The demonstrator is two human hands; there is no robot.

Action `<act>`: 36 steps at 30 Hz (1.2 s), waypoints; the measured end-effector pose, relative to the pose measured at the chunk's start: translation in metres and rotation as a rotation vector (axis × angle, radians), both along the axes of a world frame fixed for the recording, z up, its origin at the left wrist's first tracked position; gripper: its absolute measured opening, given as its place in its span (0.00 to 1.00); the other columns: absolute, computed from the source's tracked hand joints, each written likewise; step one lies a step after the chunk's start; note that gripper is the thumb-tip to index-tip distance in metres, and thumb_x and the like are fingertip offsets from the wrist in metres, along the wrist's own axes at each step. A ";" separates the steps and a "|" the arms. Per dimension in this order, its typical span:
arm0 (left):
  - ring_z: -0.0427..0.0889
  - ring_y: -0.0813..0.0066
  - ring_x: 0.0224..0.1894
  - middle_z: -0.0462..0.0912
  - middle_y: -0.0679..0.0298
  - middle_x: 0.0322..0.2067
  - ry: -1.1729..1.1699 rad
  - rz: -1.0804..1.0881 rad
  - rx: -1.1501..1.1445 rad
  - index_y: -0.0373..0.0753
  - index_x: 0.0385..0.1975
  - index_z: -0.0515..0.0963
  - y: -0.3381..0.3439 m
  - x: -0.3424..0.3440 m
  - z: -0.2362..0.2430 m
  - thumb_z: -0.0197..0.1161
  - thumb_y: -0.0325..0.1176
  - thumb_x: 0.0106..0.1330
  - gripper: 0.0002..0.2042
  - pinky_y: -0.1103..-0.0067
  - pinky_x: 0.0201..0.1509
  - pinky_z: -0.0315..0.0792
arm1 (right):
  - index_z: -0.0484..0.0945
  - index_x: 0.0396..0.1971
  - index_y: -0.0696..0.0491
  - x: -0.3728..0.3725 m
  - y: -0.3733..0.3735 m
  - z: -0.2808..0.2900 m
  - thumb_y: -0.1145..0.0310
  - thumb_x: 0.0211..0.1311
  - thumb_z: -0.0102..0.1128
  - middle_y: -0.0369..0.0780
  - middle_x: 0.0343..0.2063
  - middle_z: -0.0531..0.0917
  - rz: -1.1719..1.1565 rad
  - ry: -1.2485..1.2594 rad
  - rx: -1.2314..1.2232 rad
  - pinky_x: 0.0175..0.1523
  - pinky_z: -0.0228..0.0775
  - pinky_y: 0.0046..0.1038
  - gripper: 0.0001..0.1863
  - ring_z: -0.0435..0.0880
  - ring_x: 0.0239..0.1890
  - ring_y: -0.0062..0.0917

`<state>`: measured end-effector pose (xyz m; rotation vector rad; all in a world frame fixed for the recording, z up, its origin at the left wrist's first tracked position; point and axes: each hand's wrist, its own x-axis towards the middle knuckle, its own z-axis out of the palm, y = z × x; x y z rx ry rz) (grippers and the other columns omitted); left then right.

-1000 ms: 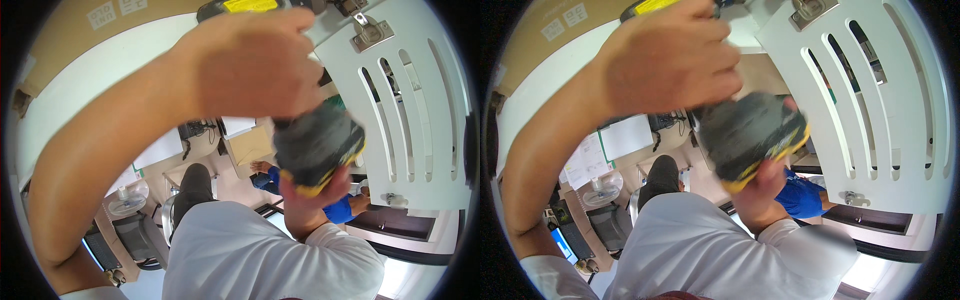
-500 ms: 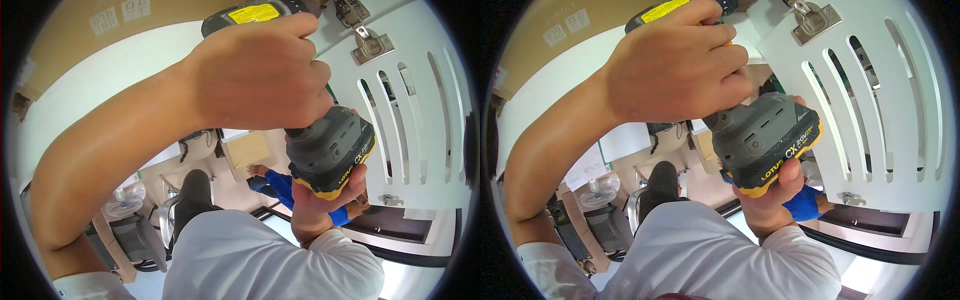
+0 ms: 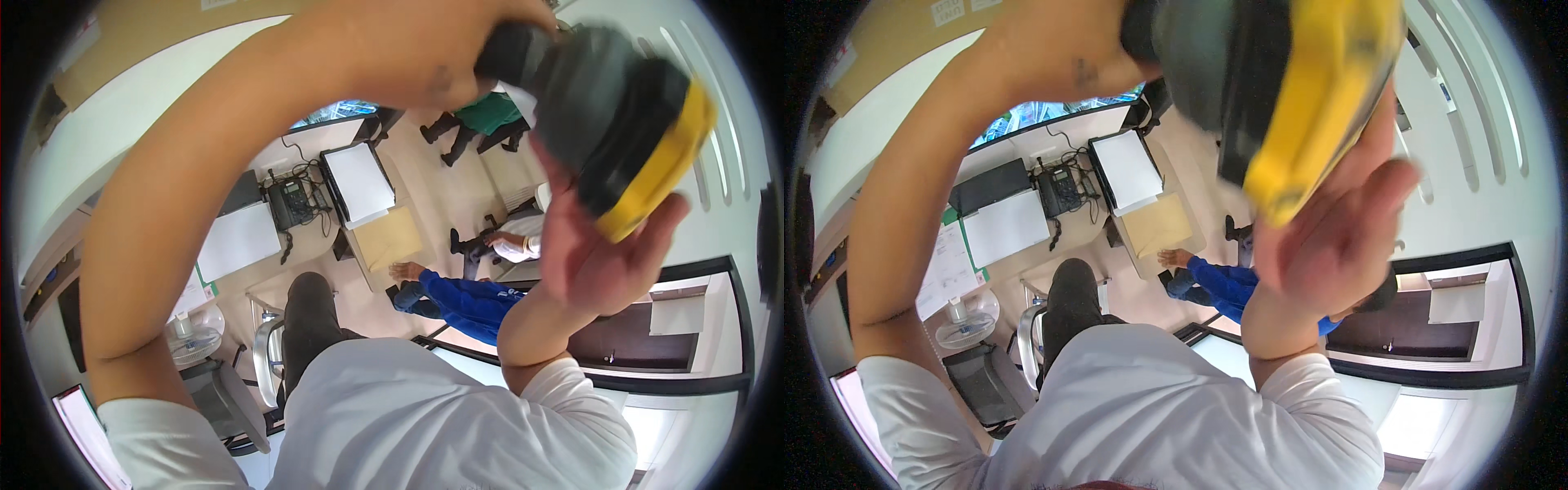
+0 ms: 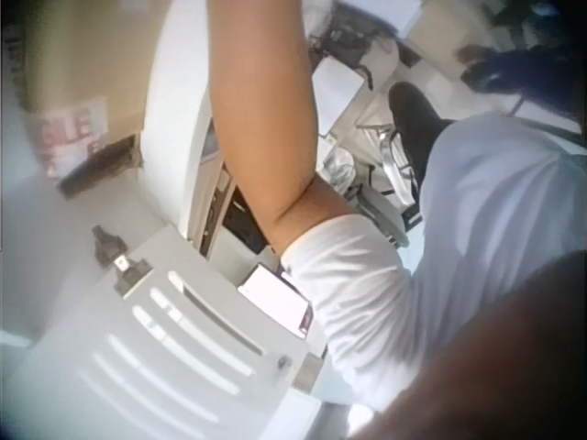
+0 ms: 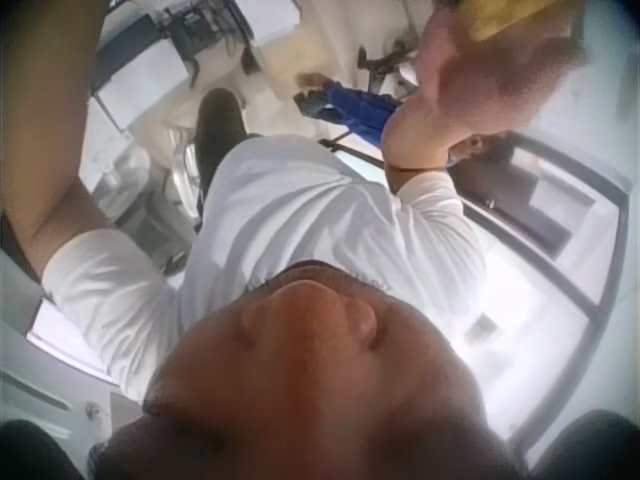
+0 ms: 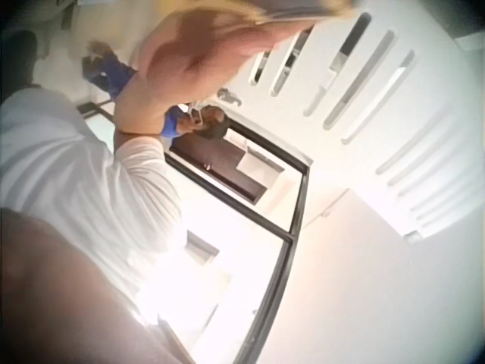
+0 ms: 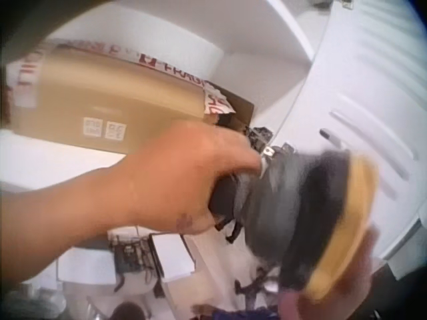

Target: The person uses a cordless drill to install and adjust hinges on a white louvered cabinet door. They repeatedly open and close the door to check alignment while securing the hardware with screws. A second person is visible in the background observing the work.

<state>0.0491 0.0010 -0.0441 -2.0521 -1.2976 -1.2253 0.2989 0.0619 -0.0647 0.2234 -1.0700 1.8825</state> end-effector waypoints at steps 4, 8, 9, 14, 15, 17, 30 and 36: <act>0.85 0.55 0.33 0.86 0.50 0.29 -0.320 0.021 0.044 0.32 0.36 0.83 -0.012 0.000 0.004 0.71 0.29 0.50 0.13 0.68 0.42 0.79 | 0.54 0.79 0.58 -0.013 0.001 0.043 0.44 0.84 0.31 0.58 0.76 0.61 -0.428 -0.256 0.305 0.78 0.53 0.64 0.38 0.64 0.75 0.60; 0.83 0.64 0.29 0.86 0.52 0.26 -0.568 0.007 0.242 0.30 0.33 0.82 0.000 -0.006 0.003 0.72 0.32 0.53 0.13 0.70 0.40 0.78 | 0.61 0.74 0.67 -0.034 0.030 0.032 0.60 0.83 0.46 0.57 0.69 0.70 -0.464 -0.329 0.709 0.73 0.70 0.51 0.31 0.73 0.71 0.53; 0.83 0.65 0.29 0.87 0.53 0.26 -0.640 0.028 0.251 0.29 0.33 0.83 0.002 -0.008 0.000 0.72 0.32 0.54 0.13 0.70 0.39 0.78 | 0.62 0.73 0.67 -0.039 0.032 0.015 0.64 0.80 0.53 0.56 0.68 0.73 -0.524 -0.431 0.662 0.72 0.71 0.48 0.31 0.74 0.71 0.49; 0.82 0.71 0.26 0.86 0.58 0.23 -0.855 0.054 0.245 0.29 0.29 0.82 0.006 0.003 0.002 0.72 0.33 0.55 0.12 0.73 0.35 0.76 | 0.64 0.73 0.67 -0.093 0.054 -0.057 0.64 0.60 0.80 0.52 0.65 0.77 -0.751 -0.534 0.853 0.73 0.67 0.39 0.46 0.78 0.67 0.39; 0.82 0.72 0.25 0.85 0.58 0.21 -0.862 0.064 0.221 0.29 0.27 0.82 0.005 0.006 0.005 0.71 0.33 0.55 0.12 0.73 0.33 0.76 | 0.64 0.73 0.67 -0.101 0.059 -0.062 0.62 0.57 0.83 0.52 0.65 0.78 -0.818 -0.507 0.940 0.73 0.67 0.38 0.49 0.79 0.67 0.39; 0.80 0.73 0.22 0.83 0.60 0.18 -0.917 0.134 0.111 0.29 0.25 0.82 0.001 0.011 0.013 0.70 0.33 0.55 0.12 0.74 0.31 0.75 | 0.63 0.73 0.68 -0.110 0.067 -0.067 0.60 0.52 0.86 0.53 0.65 0.77 -0.908 -0.562 1.018 0.73 0.67 0.38 0.54 0.79 0.66 0.37; 0.77 0.78 0.20 0.81 0.64 0.16 -0.968 0.060 0.036 0.29 0.20 0.81 -0.004 0.013 0.013 0.68 0.32 0.53 0.10 0.76 0.28 0.72 | 0.55 0.76 0.69 -0.134 0.063 -0.077 0.64 0.51 0.87 0.54 0.61 0.79 -0.789 -0.411 0.754 0.67 0.70 0.34 0.59 0.80 0.60 0.35; 0.79 0.79 0.23 0.83 0.65 0.19 -0.875 0.025 0.242 0.30 0.23 0.83 0.008 0.015 0.000 0.68 0.32 0.54 0.10 0.77 0.31 0.73 | 0.56 0.75 0.70 -0.136 0.060 -0.077 0.67 0.51 0.87 0.54 0.60 0.79 -0.818 -0.391 0.764 0.66 0.70 0.34 0.57 0.81 0.58 0.33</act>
